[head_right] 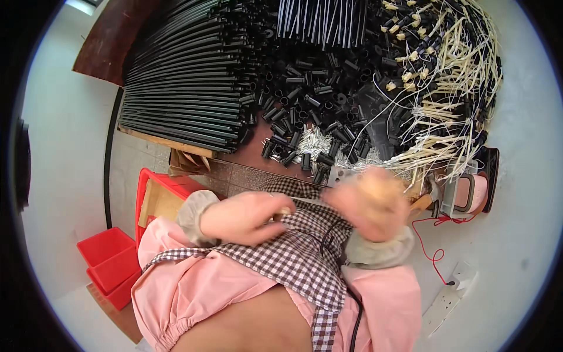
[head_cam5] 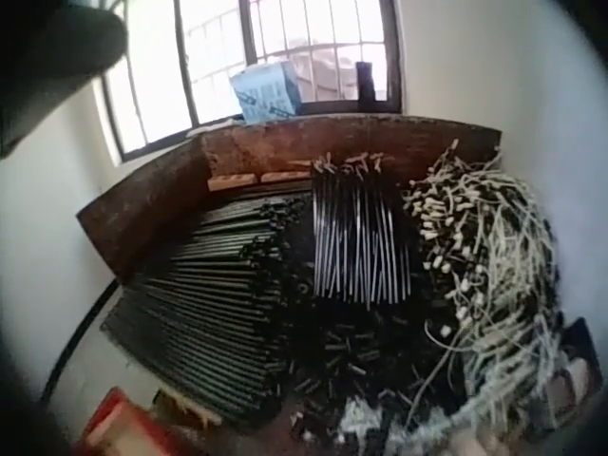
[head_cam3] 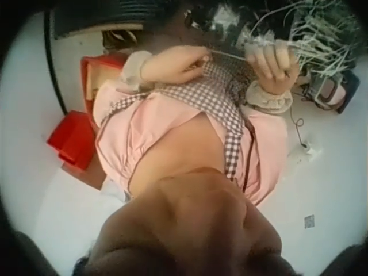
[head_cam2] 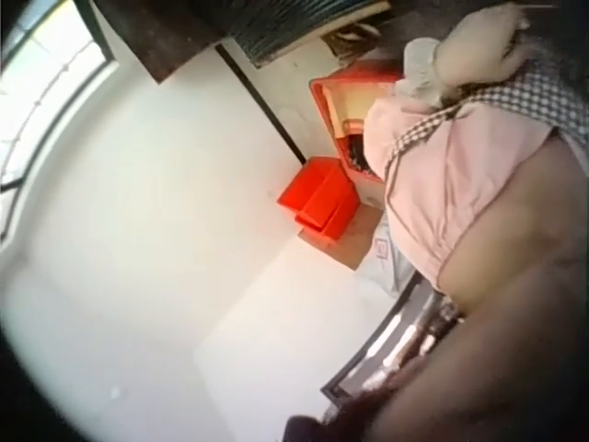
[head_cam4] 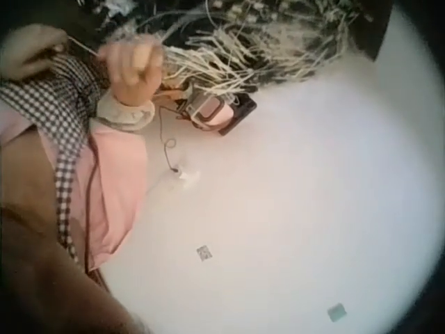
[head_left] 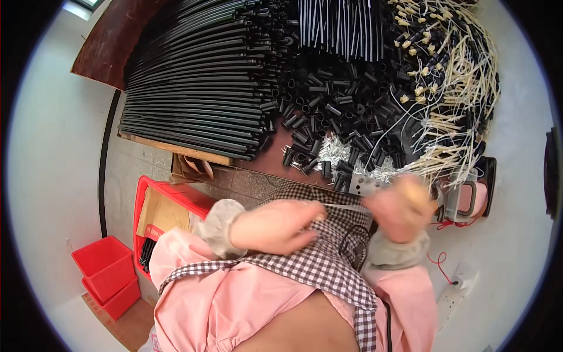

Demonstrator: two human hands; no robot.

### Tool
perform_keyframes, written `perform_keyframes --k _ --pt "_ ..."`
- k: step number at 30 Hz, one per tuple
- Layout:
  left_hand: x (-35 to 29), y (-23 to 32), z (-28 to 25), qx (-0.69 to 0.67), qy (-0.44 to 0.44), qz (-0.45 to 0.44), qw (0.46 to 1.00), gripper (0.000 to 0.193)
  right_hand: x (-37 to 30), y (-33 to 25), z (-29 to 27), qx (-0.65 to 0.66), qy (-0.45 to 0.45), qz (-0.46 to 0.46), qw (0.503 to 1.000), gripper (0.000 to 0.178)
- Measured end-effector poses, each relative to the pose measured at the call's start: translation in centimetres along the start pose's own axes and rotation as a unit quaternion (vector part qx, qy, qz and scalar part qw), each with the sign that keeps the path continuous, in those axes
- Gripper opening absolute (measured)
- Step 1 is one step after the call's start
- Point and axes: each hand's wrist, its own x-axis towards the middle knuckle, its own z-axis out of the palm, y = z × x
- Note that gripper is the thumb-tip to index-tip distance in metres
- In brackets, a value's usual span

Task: Assembling components by connecting wires to rods at a workbench.

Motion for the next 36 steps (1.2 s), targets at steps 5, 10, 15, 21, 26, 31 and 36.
perform_keyframes --k 5,10,15,21,26,31,36 --pt "-1.4 -1.5 -1.4 -0.348 0.074 -0.069 0.932 0.03 -3.8 -3.5 -3.8 -0.318 0.06 -0.087 0.942 0.018" --pt "3.3 -0.3 0.4 -0.09 0.25 0.031 0.964 0.028 0.6 4.5 2.3 -0.735 -0.048 -0.102 0.668 0.01" --pt "3.3 -0.4 0.9 0.051 0.273 0.042 0.96 0.024 0.0 4.1 1.9 -0.784 -0.027 -0.109 0.61 0.009" --pt "2.3 -0.4 1.4 0.003 0.194 0.046 0.98 0.019 -1.1 2.3 0.9 -0.663 0.108 -0.04 0.739 0.013" --pt "3.0 0.3 0.9 -0.163 0.207 0.109 0.958 0.016 -0.7 1.8 3.1 -0.654 0.076 -0.077 0.749 0.013" --pt "2.4 0.3 0.9 -0.195 0.105 0.068 0.973 0.018 -1.4 2.2 1.0 -0.58 0.06 -0.002 0.813 0.011" --pt "2.0 0.5 1.5 -0.094 0.103 -0.002 0.99 0.027 -0.2 -0.4 4.0 -0.743 -0.156 -0.156 0.632 0.022"
